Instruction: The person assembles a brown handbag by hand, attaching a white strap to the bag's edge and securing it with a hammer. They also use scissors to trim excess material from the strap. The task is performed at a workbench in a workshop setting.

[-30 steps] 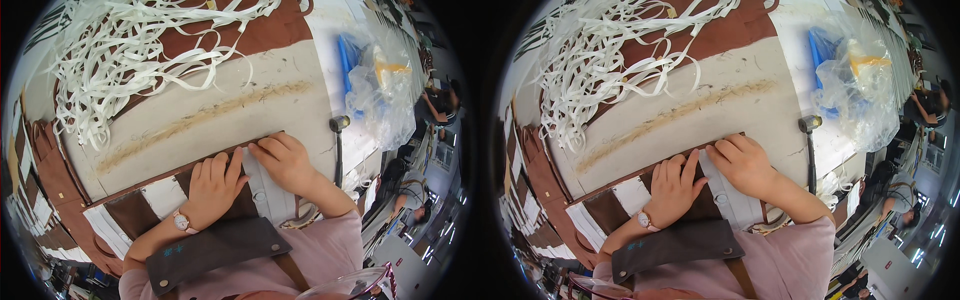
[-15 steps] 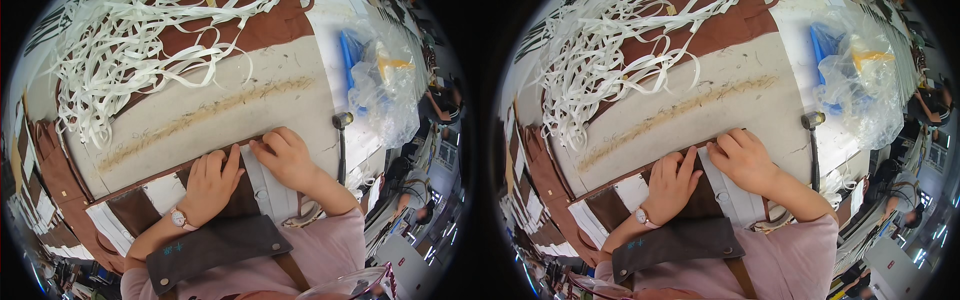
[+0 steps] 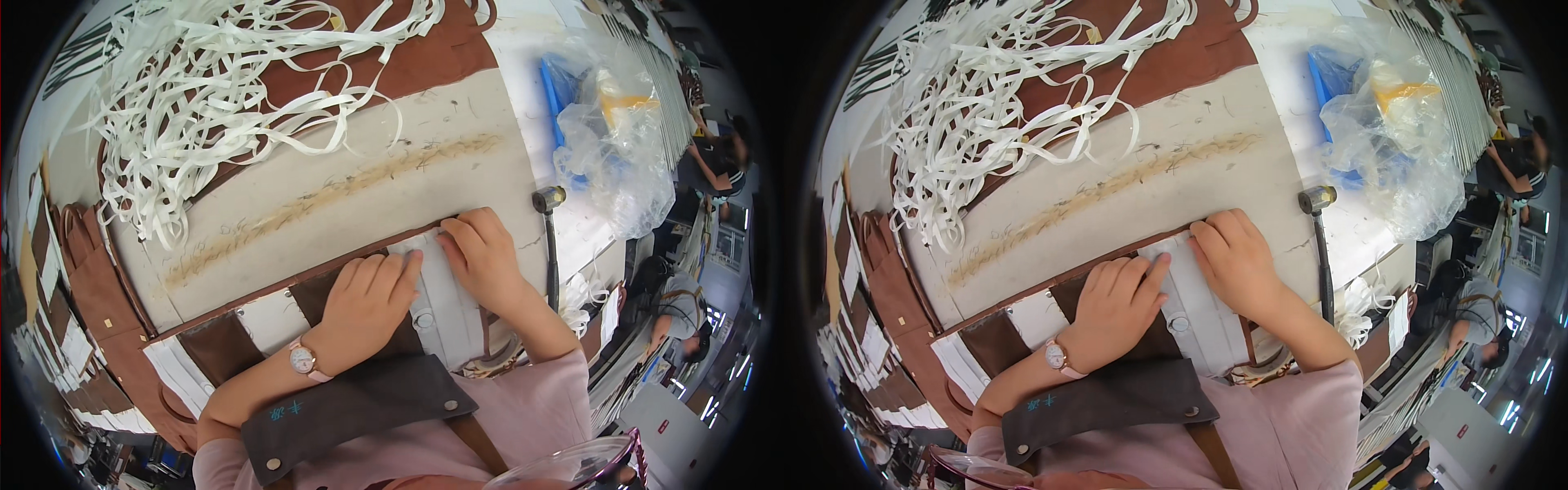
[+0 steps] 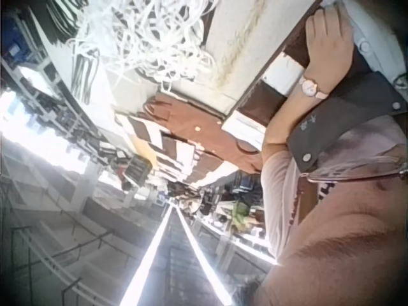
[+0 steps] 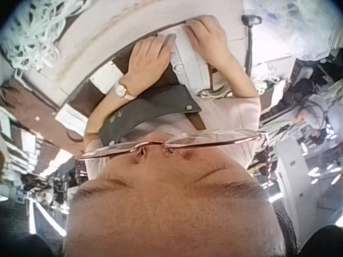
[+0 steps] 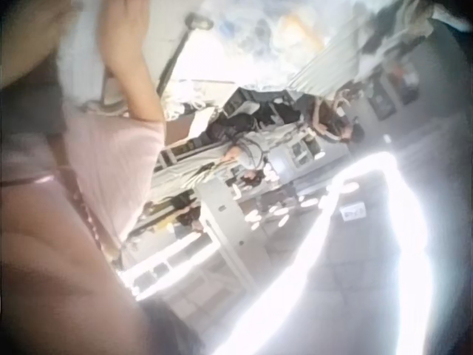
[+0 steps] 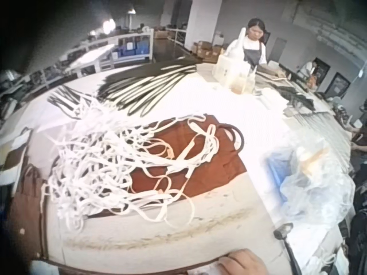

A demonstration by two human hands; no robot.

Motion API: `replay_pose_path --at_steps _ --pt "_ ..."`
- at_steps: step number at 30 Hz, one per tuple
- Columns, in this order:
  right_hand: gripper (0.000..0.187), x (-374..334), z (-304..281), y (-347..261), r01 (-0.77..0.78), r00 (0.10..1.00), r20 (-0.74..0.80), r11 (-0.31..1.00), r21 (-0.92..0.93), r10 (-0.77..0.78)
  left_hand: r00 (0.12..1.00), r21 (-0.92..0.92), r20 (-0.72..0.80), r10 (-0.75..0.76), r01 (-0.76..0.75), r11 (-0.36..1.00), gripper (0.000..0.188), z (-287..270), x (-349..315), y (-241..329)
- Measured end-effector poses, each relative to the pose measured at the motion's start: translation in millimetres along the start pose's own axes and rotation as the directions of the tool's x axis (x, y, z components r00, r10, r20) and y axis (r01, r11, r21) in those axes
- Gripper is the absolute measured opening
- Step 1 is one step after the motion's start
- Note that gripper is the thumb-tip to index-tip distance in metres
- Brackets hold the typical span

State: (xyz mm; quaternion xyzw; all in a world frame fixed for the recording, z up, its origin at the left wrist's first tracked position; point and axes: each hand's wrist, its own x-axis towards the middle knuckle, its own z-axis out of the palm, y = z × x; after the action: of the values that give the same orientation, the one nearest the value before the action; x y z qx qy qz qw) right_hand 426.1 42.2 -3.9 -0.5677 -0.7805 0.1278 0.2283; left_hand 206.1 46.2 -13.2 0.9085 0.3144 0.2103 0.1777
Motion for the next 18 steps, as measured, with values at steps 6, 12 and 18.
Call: replay_pose_path --at_steps 6,12,18 --pt "0.024 6 4 5 0.037 0.999 0.016 0.999 -0.011 -0.037 0.994 0.05 0.036 -0.102 0.1 0.994 0.065 14 8 4" --pt "0.024 10 5 13 0.169 0.985 0.051 0.982 -0.088 -0.165 0.995 0.043 0.024 -0.096 0.095 0.995 0.065 16 7 3" --pt "0.019 10 8 13 0.088 0.996 0.031 0.978 -0.188 -0.083 0.995 0.071 0.026 -0.093 0.091 0.993 0.066 16 11 2"
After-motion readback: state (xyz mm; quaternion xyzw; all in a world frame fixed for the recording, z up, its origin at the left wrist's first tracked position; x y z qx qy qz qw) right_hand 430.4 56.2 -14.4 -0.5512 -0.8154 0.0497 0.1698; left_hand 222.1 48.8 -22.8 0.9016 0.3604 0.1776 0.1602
